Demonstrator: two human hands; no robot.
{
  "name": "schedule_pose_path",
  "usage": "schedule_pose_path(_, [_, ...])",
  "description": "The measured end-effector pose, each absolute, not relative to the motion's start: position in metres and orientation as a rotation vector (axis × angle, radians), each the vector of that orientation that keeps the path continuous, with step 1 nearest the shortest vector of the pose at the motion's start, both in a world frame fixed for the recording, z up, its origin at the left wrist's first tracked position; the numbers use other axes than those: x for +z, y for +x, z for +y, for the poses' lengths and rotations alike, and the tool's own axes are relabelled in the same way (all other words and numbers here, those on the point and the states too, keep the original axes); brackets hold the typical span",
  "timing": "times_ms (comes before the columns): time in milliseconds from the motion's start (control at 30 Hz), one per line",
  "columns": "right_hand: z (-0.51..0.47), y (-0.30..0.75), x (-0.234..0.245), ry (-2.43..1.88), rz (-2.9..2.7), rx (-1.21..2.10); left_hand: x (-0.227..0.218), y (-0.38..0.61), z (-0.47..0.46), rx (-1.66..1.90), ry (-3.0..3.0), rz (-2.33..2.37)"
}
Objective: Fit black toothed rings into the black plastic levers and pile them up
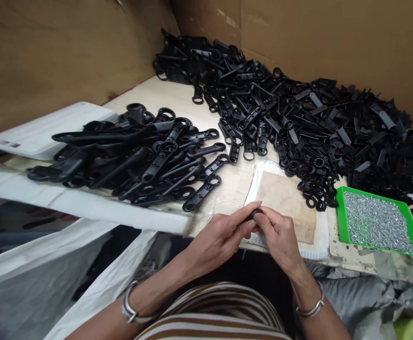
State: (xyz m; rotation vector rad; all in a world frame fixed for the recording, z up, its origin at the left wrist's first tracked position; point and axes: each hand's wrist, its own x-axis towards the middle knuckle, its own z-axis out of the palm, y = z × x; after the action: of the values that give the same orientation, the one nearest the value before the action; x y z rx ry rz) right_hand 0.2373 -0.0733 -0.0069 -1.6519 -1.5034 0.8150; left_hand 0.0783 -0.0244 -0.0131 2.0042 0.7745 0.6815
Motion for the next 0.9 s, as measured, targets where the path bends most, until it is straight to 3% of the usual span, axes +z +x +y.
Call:
schedule_pose_path(100, [-0.049,0.253,0.01,-1.633,-1.704,0.736,-0.011,0.067,-0.017,0.799,2.323,0.862])
schedule_pose_path(233, [-0.001,0.293,0.033,-1.881,-1.788,-0.02,-0.008,0.045,0.001,0.938,2.678,1.217])
schedule_pose_path(333, [0.031,0.312,0.037,-2.115,-1.875,-0.357,-0.009,0.032,0.018,0.826,2.679,1.494])
schedule_pose_path(467, [0.046,0.322,0.028,-2.286,-1.954,-0.377,-0.008,0.023,0.034,0.71,2.615,1.678])
schedule_pose_path(633, [0.018,0.34,0.034,-2.087,-1.668,-0.452,-0.005,0.021,0.036,0.798,2.633,1.655])
schedule_pose_path(700, [-0.004,0.339,0.042,-1.981,-1.675,-0.35,-0.004,0.028,0.031,0.954,2.642,1.587])
schedule_pose_path(800, [-0.033,0.321,0.048,-1.823,-1.892,0.148,-0.004,0.049,0.018,1.172,2.636,1.263])
schedule_pose_path(900, [-0.047,0.299,0.045,-1.667,-2.048,0.69,-0.006,0.076,0.003,1.036,2.391,0.844])
